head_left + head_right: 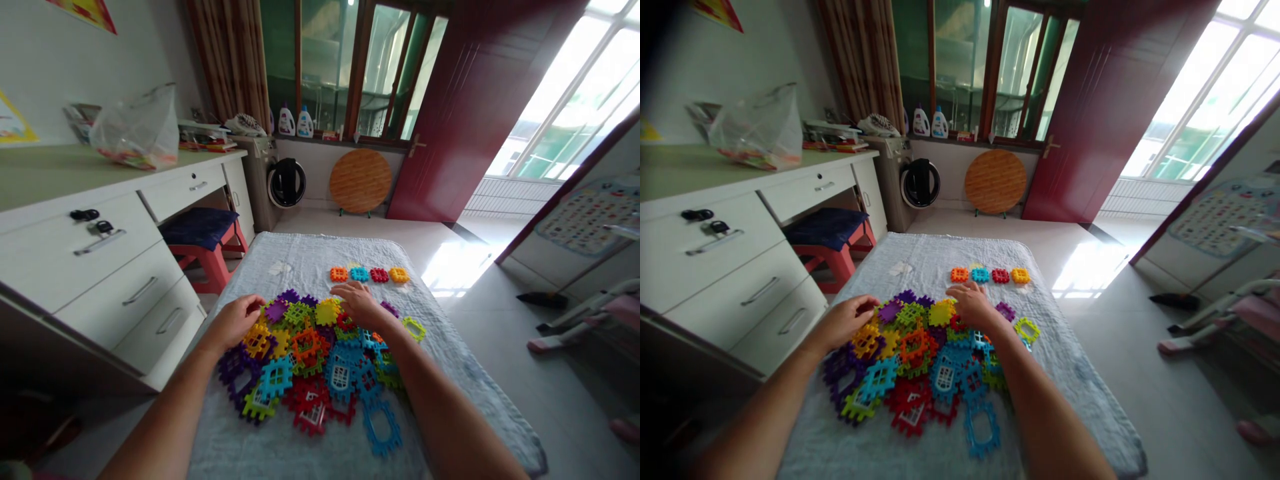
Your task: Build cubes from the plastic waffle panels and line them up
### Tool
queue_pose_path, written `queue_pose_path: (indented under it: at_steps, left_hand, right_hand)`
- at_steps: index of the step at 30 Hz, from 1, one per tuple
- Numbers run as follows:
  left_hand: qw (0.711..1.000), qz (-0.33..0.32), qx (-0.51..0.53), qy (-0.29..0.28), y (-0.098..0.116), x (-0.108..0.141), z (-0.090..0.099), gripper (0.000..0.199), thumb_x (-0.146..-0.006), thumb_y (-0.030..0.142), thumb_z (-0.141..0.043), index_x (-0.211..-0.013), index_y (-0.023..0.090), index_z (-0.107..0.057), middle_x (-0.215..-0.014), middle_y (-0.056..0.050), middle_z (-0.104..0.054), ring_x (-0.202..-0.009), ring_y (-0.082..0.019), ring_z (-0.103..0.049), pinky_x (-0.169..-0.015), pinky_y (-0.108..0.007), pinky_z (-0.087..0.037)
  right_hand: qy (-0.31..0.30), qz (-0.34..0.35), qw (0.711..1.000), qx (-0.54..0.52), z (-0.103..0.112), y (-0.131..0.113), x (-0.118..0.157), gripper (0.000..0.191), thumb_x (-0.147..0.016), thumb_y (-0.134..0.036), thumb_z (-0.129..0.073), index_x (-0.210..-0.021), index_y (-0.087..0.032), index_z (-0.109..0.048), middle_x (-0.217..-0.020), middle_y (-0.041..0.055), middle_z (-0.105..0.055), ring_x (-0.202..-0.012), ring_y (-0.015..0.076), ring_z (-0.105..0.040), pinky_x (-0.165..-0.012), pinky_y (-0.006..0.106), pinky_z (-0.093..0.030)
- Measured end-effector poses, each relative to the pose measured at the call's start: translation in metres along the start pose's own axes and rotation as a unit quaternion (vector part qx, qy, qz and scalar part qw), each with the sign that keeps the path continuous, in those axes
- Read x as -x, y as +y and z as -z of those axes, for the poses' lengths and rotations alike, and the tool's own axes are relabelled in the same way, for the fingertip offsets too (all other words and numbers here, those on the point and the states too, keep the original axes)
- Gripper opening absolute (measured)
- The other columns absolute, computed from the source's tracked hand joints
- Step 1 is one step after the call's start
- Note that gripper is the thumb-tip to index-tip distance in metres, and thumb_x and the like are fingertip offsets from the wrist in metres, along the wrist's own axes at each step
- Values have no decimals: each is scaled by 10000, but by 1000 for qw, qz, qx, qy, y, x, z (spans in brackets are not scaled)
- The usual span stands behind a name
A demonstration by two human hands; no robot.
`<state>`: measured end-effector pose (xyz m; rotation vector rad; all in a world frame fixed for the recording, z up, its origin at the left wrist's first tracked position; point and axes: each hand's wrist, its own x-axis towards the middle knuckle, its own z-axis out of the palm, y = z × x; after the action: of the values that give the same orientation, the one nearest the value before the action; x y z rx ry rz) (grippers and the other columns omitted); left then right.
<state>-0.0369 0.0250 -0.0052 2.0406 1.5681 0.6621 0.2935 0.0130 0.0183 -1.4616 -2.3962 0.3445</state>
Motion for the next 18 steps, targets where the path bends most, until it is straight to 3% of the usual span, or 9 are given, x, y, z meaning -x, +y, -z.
queue_pose_path:
  at_steps: [4,8,14,18]
  left_hand:
    - [1000,-10,15,12,4,0,-6,256,-767,337,-459,-924,218,-623,-961,-28,-711,-913,-194,-661,-866,-280,-488]
    - [1000,-5,5,17,5,0,-6,251,-770,339,-463,-917,215,-625,-951,-30,-714,-911,-201,-664,-873,-297,-493]
    - [1000,-5,-2,22,8,0,-5,260,-771,355,-463,-919,214,-625,-972,-39,-718,-933,-207,-662,-892,-304,-492]
    - [1000,-12,-6,28,7,0,-5,264,-775,362,-460,-914,211,-626,-973,-40,-720,-931,-208,-663,-910,-308,-488]
  right_hand:
    - [-42,-3,999,20,-11,-8,-8,499,-837,-93,-433,-1300,-236,-549,-1269,53,-602,-1214,258,-406,-993,410,-284]
    - [-36,-5,999,27,-10,-9,-8,481,-775,-84,-500,-1218,-236,-613,-1162,70,-618,-1119,248,-444,-961,392,-306]
    - [45,-19,998,-40,-2,-4,-5,195,-771,-104,-564,-884,-200,-690,-948,53,-632,-962,217,-498,-894,372,-342]
    - [135,-8,978,-156,10,7,0,104,-825,-189,-561,-824,-189,-664,-873,30,-601,-820,157,-534,-800,302,-397]
